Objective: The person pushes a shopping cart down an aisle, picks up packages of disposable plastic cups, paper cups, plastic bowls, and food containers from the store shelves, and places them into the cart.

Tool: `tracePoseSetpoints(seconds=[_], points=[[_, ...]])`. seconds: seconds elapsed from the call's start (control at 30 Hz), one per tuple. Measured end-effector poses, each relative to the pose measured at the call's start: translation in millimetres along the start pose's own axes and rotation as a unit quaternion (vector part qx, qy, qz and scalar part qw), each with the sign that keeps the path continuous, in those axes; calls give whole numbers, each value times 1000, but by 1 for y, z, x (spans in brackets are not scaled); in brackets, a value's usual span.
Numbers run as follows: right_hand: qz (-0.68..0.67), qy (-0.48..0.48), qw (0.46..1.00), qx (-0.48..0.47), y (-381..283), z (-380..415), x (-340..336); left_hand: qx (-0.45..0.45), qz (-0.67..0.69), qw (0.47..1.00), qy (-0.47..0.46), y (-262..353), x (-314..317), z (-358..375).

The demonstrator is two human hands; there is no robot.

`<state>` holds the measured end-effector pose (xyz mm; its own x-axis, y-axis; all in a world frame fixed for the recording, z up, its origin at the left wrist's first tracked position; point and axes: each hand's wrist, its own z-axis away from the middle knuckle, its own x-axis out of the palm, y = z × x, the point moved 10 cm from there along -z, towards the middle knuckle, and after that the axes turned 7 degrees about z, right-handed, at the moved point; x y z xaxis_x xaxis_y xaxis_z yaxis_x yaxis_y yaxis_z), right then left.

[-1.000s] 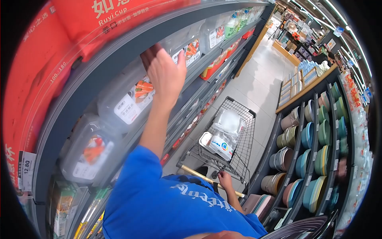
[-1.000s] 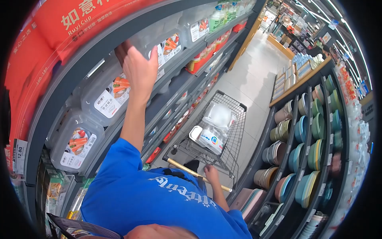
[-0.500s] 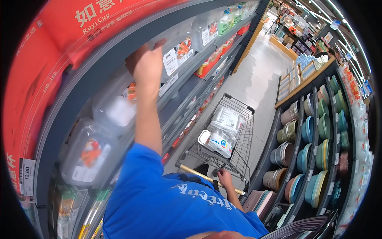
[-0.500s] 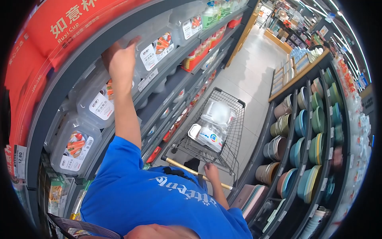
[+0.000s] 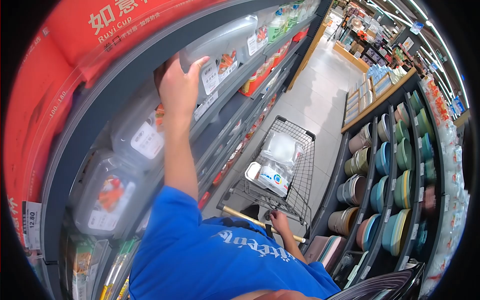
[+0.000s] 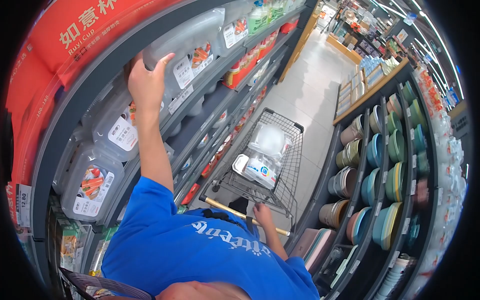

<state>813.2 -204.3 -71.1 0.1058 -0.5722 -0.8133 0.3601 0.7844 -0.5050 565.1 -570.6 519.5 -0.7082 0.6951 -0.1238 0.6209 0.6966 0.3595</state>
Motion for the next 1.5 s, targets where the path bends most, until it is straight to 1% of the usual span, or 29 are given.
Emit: tracePoseSetpoints(seconds=[0.1,0.2,0.3,0.4,0.5,0.53,0.6,0.63,0.77,0.83,0.9,0.97,1.03,1.1,1.13,1.17,1.23,1.33,1.43,1.5], points=[[9,-11,1000,4,-4,-2,2,-72,41,996,-28,-9,6,7],[15,-18,1000,-3,-7,4,-1,37,92,995,0,22,-4,7],[19,-22,1000,-7,-9,0,2,66,109,992,23,12,-2,13],[18,-16,1000,-15,-5,0,4,108,117,987,25,25,-6,19],[23,-14,999,-20,-3,-3,11,155,67,985,22,27,-3,31],[25,-14,999,-22,-3,-4,12,160,74,984,23,28,-3,34],[38,-41,998,-23,-4,-5,17,170,87,981,23,31,-3,43],[41,-52,997,-28,0,2,14,179,91,979,21,48,-10,46],[63,-157,985,-38,-1,2,43,193,120,974,23,44,-10,64],[68,-195,977,-57,-20,5,42,190,123,974,14,45,-12,73],[15,-195,975,-103,-41,7,36,178,117,977,-8,56,-21,86],[-37,-192,972,-129,-78,5,11,193,135,971,-25,67,-33,104],[-92,-187,969,-136,-153,12,-65,211,179,960,-39,81,-45,119],[-254,-118,943,-176,-186,11,-125,221,216,949,-64,90,-48,132],[-363,-103,905,-198,-201,11,-151,226,235,942,-75,91,-47,139],[-465,-84,854,-219,-212,11,-178,226,256,937,-81,92,-45,144],[-606,-32,749,-268,-223,9,-225,225,297,923,-92,89,-37,157],[-682,3,677,-275,-240,22,-279,216,332,909,-131,90,-34,172],[-678,41,688,-254,-222,21,-279,214,355,895,-167,87,-27,196],[-675,59,702,-221,-215,23,-274,218,370,882,-193,91,-24,207]])
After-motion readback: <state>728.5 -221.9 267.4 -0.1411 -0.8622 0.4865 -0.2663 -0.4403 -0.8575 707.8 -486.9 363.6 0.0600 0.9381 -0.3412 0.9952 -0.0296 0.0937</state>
